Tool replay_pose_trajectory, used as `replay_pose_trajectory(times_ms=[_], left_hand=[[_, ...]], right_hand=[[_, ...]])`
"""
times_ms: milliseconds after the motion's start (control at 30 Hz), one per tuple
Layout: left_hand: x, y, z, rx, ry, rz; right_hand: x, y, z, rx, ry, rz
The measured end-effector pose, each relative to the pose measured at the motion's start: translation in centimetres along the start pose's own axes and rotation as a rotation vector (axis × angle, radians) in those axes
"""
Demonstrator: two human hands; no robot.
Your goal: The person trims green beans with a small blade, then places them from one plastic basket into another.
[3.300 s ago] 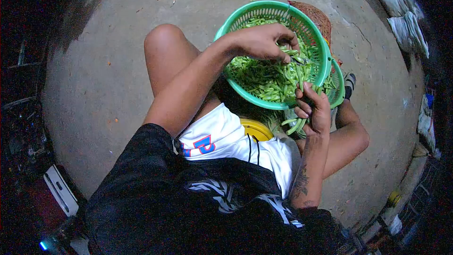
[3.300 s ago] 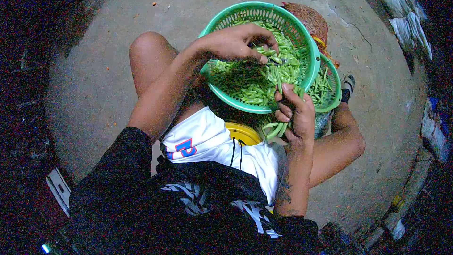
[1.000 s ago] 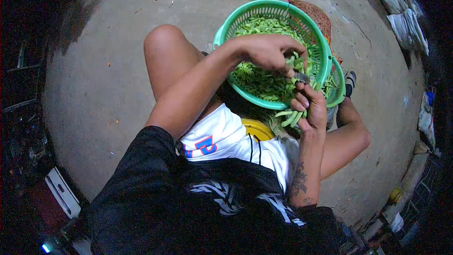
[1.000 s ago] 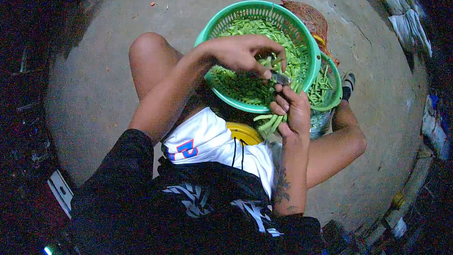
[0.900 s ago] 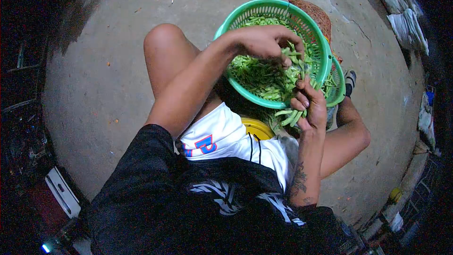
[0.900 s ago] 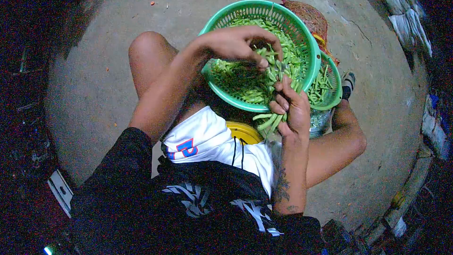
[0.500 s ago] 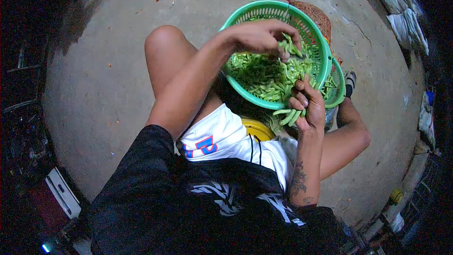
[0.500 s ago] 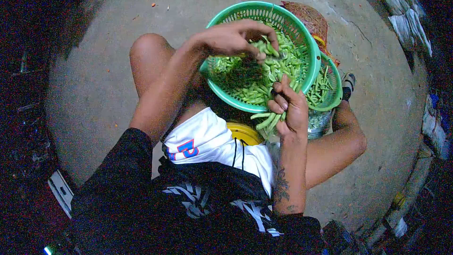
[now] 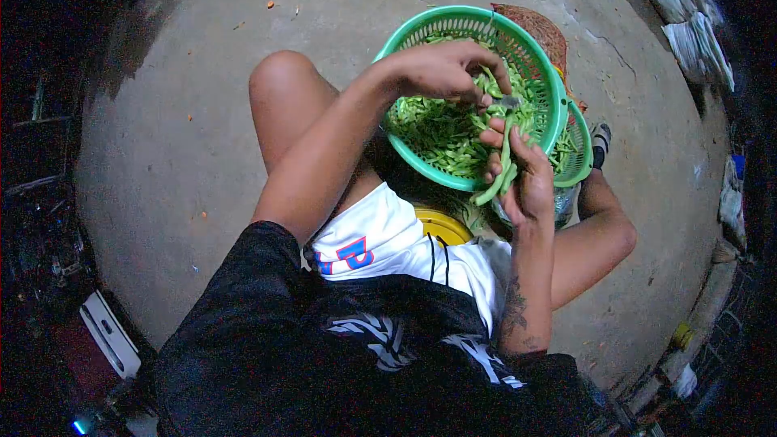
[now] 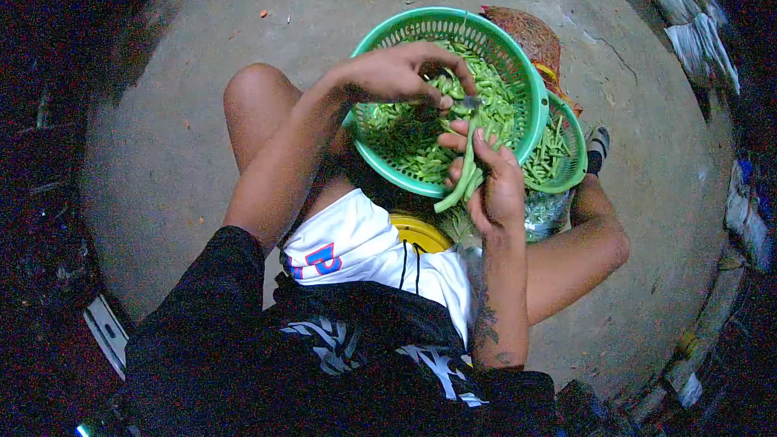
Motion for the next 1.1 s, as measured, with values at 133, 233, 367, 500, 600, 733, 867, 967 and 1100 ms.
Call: replay_pose_trajectory(times_ms=[133, 233, 367, 500, 600, 733, 867, 967, 1100], left_hand=[[0.6, -1.5, -0.5, -0.105, -0.187, 0.014], [0.1, -0.9, -0.6, -0.097, -0.159, -0.058], [-0.8, -0.4, -0.8, -0.051, -0.070, -0.100], [0.6, -1.3, -0.2, -0.024, -0.079, -0.158], [0.5, -1.4, -0.6, -0.060, -0.138, -0.186], [-0.5, -0.7, -0.7, -0.043, -0.030, -0.231], [0.5, -0.6, -0.4, -0.025, -0.119, -0.203], [0.7, -1.8, -0.4, -0.162, 0.009, -0.216], [-1.6, 0.9, -1.1, -0.104, 0.019, -0.056]], right_hand=[[0.6, 0.2, -0.2, -0.057, -0.039, -0.083], [-0.1, 0.2, 0.6, 0.042, 0.045, 0.009], [0.7, 1.9, 1.1, 0.071, 0.025, -0.010], [1.3, 2.3, 1.0, 0.049, -0.046, -0.167], [1.2, 2.0, 1.3, 0.068, -0.070, -0.155], [0.5, 1.0, 2.3, 0.181, -0.050, 0.012], [0.7, 1.8, 2.7, 0.073, -0.062, 0.026], [0.6, 2.0, 2.7, 0.069, -0.062, -0.019], [0.2, 2.9, 3.5, 0.131, -0.066, 0.020]])
Point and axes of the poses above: each hand's wrist, its own z-axis away from the middle knuckle, its own y-axis out of the back of the hand, x = y × z, the point moved 7 cm from there along -z, towards the middle knuckle, and after that the axes turned 1 degree about -z, right-handed, at the moved point
